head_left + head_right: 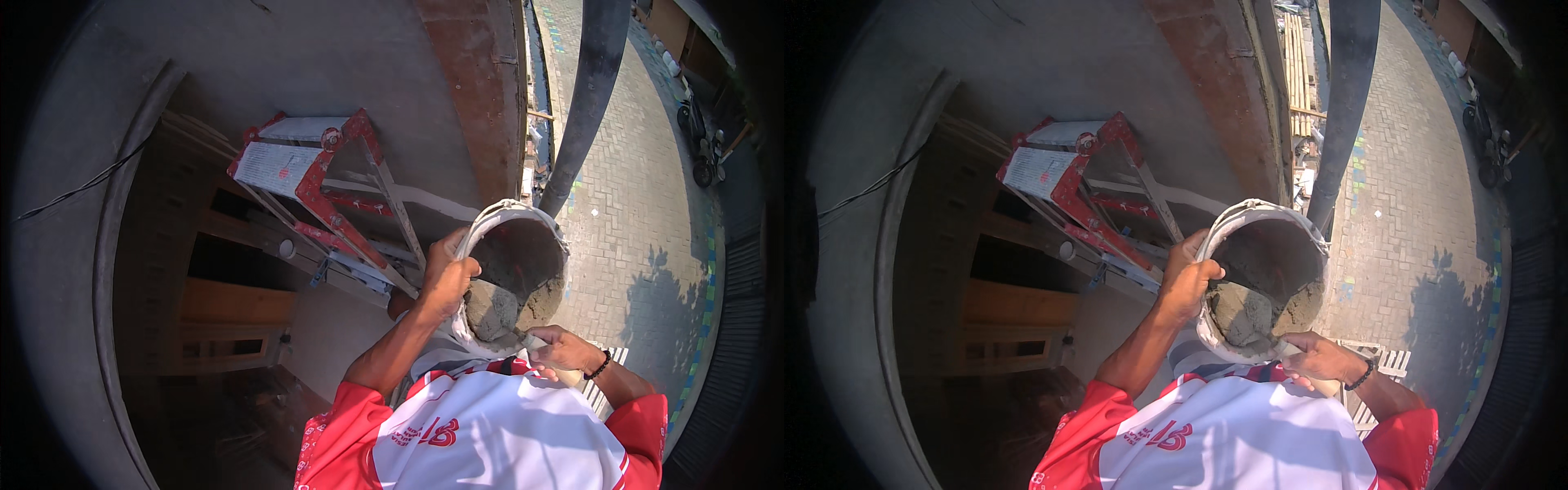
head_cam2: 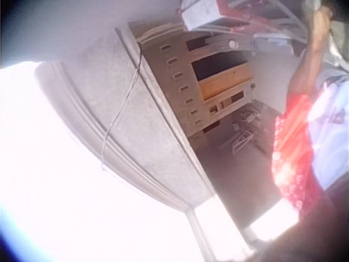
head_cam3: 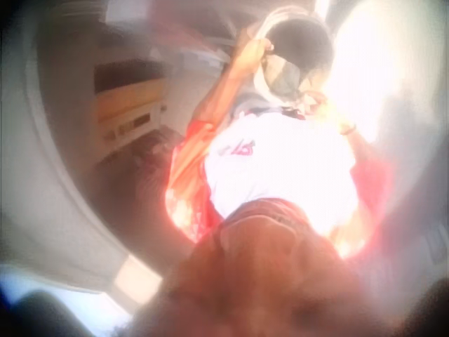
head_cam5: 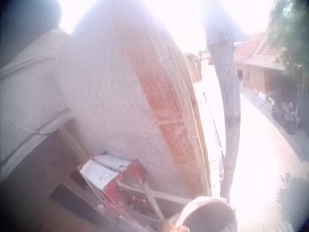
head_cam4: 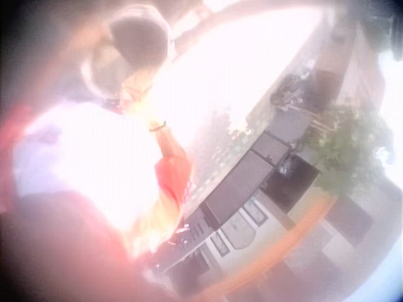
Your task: The person scoops cement from a bucket with a trowel and applies it to a concrete beam, smoothing the surface repeatedly. The person works on a ladder outdoors, repeatedly refilling the trowel and spreading the cement along the beam.
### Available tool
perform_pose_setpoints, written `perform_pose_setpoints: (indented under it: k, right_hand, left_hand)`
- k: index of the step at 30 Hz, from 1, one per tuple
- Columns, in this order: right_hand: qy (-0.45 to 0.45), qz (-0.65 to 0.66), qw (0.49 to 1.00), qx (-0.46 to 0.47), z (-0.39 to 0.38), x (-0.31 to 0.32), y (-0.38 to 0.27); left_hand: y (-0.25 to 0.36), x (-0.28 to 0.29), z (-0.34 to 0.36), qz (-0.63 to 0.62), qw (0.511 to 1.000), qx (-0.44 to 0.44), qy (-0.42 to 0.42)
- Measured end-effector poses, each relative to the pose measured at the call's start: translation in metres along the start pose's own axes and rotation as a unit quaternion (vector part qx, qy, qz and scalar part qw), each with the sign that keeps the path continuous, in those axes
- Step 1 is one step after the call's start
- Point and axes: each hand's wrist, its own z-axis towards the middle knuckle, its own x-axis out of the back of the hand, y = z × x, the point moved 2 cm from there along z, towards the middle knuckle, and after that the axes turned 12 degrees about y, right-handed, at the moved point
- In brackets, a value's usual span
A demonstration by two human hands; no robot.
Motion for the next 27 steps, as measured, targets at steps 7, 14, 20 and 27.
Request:
perform_pose_setpoints:
  k: [7, 14, 20, 27]
  right_hand:
    - [-0.021, 0.029, 0.998, 0.043, -0.029, -0.023, -0.058]
    - [-0.078, 0.099, 0.991, 0.048, -0.066, -0.058, -0.131]
    - [-0.068, 0.144, 0.983, 0.096, -0.097, -0.058, -0.169]
    - [0.056, 0.156, 0.974, 0.156, -0.086, -0.038, -0.165]
  left_hand:
    - [0.052, 0.071, -0.024, -0.235, 0.966, -0.024, 0.103]
    - [0.125, 0.139, -0.082, -0.281, 0.933, -0.090, 0.204]
    - [0.176, 0.228, -0.141, -0.308, 0.893, -0.162, 0.286]
    - [0.229, 0.333, -0.081, -0.356, 0.836, -0.131, 0.397]
